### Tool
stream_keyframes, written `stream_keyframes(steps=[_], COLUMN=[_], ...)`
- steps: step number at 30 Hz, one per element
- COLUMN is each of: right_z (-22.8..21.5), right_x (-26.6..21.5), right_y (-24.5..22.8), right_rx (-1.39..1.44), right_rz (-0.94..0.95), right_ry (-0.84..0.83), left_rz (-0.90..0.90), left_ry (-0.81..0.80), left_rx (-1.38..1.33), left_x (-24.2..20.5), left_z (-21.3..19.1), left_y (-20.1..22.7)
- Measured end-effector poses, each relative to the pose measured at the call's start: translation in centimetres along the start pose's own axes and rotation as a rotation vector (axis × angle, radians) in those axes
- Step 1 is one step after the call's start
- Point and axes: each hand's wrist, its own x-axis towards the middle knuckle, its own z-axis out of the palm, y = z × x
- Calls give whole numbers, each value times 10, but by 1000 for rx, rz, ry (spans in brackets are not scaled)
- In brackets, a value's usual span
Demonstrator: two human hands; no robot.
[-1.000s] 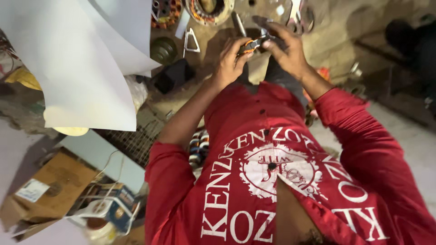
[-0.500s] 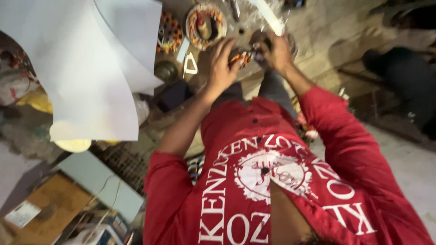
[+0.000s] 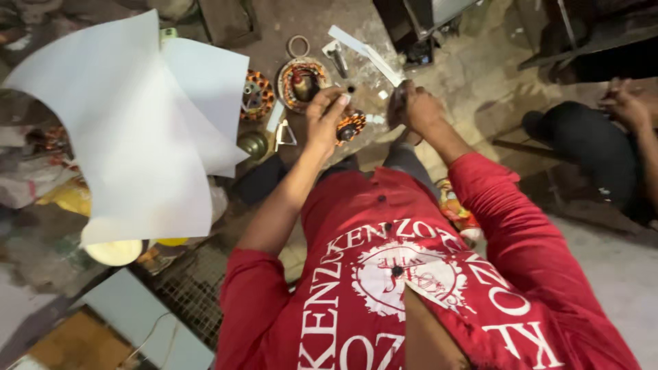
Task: The person is assembling small electrical components, likely motor parts, by hand. They repeatedly pick up small white pieces, place them into a circular copper-wound component, and use a tool to press or secure them. The process is repetitive and involves handling multiple similar components.
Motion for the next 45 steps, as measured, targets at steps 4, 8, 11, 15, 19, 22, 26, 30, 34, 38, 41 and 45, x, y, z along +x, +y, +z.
stream_keyframes(steps=[4, 8, 11, 15, 19, 22, 26, 30, 34, 38, 41, 45], right_z=[21, -18, -46, -88, -123, -139, -138, -143, -139, -123, -119, -121], right_x=[-5, -12, -62, -113, -125, -117, -122, -122, -123, -123, -113, -114], right_y=[13, 25, -2, -52, -77, -78, -83, -80, -79, -76, -71, -73], right_rx=[146, 883, 1244, 1322, 868, 792, 799, 832, 855, 918, 995, 1040], right_rz=[129, 206, 190, 192, -235, -303, -205, -261, -352, -147, -83, 15], right_ry=[-258, -327, -167, -211, 62, 113, 59, 69, 146, 7, 42, -74], left_rz=[-99, -109, -108, -82, -73, -97, -46, -43, -37, -58, -55, -94], left_ry=[-4, -35, -32, -44, -125, -149, -159, -163, -163, -136, -157, -156], left_rx=[-137, -160, -83, 30, 63, 47, 84, 42, 30, 65, 36, 16], left_x=[-12, -4, -13, -16, -20, -12, -20, -20, -22, -27, -25, -23], left_z=[-7, 4, 8, 23, 44, 55, 51, 56, 56, 53, 51, 39], left_y=[-5, 7, 17, 27, 37, 40, 33, 28, 30, 25, 24, 26])
